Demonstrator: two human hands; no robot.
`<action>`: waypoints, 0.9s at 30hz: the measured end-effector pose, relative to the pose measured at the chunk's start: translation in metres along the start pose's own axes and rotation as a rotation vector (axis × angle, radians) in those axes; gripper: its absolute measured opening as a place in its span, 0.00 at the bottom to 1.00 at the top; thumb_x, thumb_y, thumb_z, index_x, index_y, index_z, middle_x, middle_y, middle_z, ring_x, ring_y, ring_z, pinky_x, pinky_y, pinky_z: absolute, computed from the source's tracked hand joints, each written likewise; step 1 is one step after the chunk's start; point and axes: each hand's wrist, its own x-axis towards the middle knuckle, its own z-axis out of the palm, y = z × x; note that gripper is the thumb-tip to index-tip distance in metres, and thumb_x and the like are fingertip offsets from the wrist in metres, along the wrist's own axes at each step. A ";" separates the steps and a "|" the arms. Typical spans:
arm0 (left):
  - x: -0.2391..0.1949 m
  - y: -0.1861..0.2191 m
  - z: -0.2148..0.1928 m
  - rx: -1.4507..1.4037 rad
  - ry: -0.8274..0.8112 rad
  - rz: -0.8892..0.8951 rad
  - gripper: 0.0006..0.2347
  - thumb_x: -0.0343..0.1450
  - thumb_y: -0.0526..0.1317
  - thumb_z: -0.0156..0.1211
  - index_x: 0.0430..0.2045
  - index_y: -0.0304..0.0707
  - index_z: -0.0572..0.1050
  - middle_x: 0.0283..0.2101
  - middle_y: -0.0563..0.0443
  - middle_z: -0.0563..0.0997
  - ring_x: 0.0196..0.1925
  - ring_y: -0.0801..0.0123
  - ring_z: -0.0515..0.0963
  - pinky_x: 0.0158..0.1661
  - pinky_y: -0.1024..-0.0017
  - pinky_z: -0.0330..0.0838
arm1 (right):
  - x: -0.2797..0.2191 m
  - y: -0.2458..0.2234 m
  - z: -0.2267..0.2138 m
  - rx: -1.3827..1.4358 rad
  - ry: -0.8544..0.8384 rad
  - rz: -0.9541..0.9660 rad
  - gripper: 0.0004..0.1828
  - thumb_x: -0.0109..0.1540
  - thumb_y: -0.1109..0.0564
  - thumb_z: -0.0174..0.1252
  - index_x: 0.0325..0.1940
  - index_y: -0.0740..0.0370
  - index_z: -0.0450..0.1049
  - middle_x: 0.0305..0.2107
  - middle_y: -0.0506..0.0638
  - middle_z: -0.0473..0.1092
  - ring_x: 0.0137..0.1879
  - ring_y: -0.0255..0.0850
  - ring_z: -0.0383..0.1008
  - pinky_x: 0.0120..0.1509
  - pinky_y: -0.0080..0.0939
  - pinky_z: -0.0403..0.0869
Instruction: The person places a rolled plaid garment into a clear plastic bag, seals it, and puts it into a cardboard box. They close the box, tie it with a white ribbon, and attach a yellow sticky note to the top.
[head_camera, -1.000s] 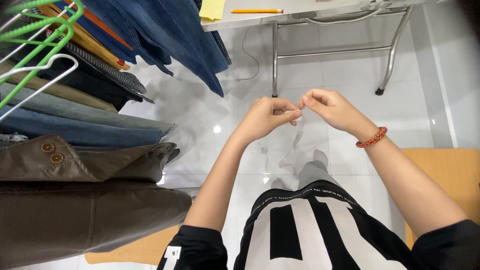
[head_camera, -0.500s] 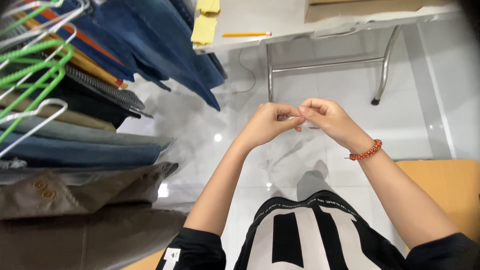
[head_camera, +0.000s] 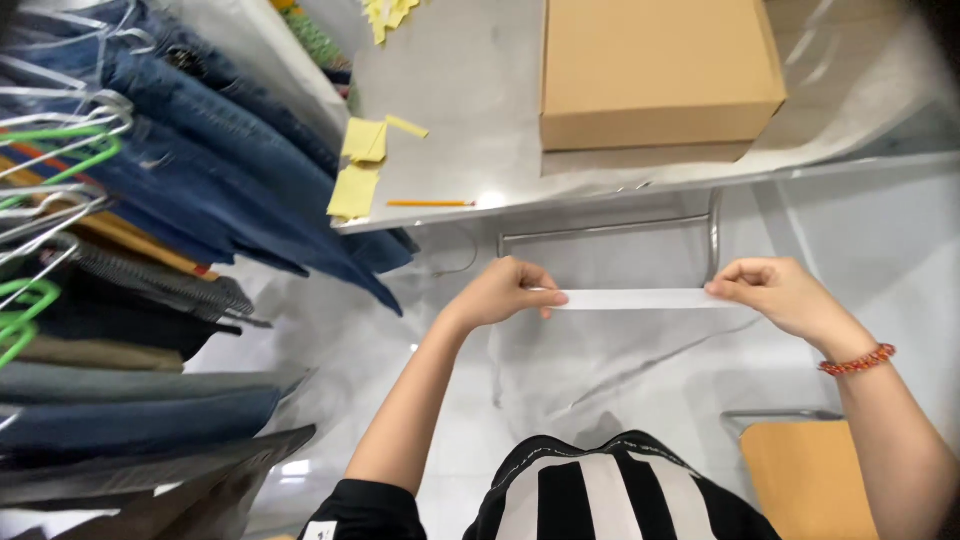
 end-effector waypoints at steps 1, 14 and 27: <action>0.013 0.004 -0.004 0.000 0.000 0.009 0.10 0.72 0.48 0.67 0.24 0.48 0.84 0.22 0.67 0.83 0.21 0.82 0.59 0.26 0.76 0.51 | 0.007 0.003 -0.017 -0.004 0.008 -0.002 0.12 0.65 0.52 0.71 0.32 0.63 0.86 0.23 0.47 0.71 0.33 0.36 0.60 0.40 0.36 0.55; 0.147 0.015 -0.071 0.031 0.047 -0.138 0.11 0.71 0.47 0.71 0.19 0.47 0.82 0.22 0.64 0.81 0.25 0.80 0.62 0.28 0.75 0.51 | 0.109 0.032 -0.155 -0.168 0.177 0.085 0.18 0.63 0.45 0.72 0.28 0.62 0.84 0.19 0.46 0.53 0.29 0.39 0.47 0.37 0.38 0.49; 0.322 -0.008 -0.185 -0.058 0.021 -0.213 0.13 0.73 0.46 0.69 0.19 0.43 0.81 0.23 0.60 0.77 0.27 0.77 0.64 0.31 0.77 0.55 | 0.280 0.006 -0.246 -0.220 0.134 0.122 0.17 0.61 0.50 0.73 0.30 0.68 0.91 0.29 0.49 0.79 0.37 0.37 0.70 0.43 0.36 0.61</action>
